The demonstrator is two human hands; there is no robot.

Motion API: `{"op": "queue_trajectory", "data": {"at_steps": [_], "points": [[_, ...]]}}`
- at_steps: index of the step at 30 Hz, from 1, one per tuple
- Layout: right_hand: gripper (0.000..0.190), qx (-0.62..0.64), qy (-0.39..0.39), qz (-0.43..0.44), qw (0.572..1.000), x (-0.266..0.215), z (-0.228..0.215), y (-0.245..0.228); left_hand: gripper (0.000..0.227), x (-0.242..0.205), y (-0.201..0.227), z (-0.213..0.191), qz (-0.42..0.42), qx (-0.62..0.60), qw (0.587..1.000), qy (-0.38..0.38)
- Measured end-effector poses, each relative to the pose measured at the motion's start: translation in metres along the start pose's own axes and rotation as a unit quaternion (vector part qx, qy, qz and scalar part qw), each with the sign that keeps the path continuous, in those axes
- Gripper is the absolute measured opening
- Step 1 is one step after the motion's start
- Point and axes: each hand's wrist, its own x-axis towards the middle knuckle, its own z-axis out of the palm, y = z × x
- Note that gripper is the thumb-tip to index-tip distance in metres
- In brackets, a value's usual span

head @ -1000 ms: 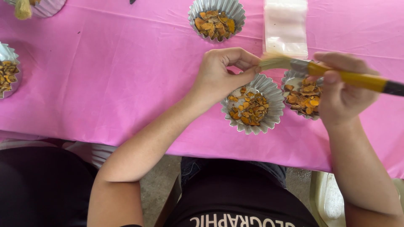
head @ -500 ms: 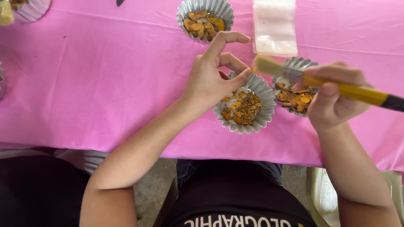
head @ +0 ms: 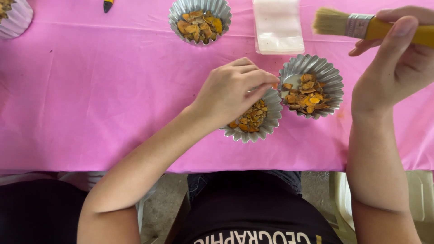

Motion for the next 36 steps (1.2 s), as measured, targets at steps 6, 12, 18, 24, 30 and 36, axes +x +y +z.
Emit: {"op": "queue_trajectory", "data": {"at_steps": [6,12,18,24,30,36], "points": [[0.044,-0.014,-0.003,-0.012,1.0,-0.009,0.002,0.004,0.04,0.029,0.015,0.027,-0.006,-0.109,0.991,-0.077],[0.048,-0.015,-0.004,-0.008,1.0,-0.012,-0.001,0.006,0.019,0.033,0.016,-0.017,0.018,0.011,0.996,-0.09],[0.05,-0.042,-0.031,-0.018,0.998,-0.021,-0.001,0.01,0.016,0.002,0.029,-0.04,-0.038,0.411,0.873,-0.26],[0.047,-0.007,-0.04,-0.01,0.999,-0.017,0.003,0.0,0.008,0.002,0.035,-0.024,-0.056,0.485,0.791,-0.369],[0.044,0.015,-0.07,-0.028,0.997,-0.016,0.004,-0.002,0.022,-0.01,0.015,-0.018,-0.055,0.402,0.87,-0.281],[0.035,0.013,-0.149,-0.102,0.983,-0.016,0.004,-0.003,0.009,-0.011,0.016,-0.049,-0.157,0.012,0.963,-0.217]]}}
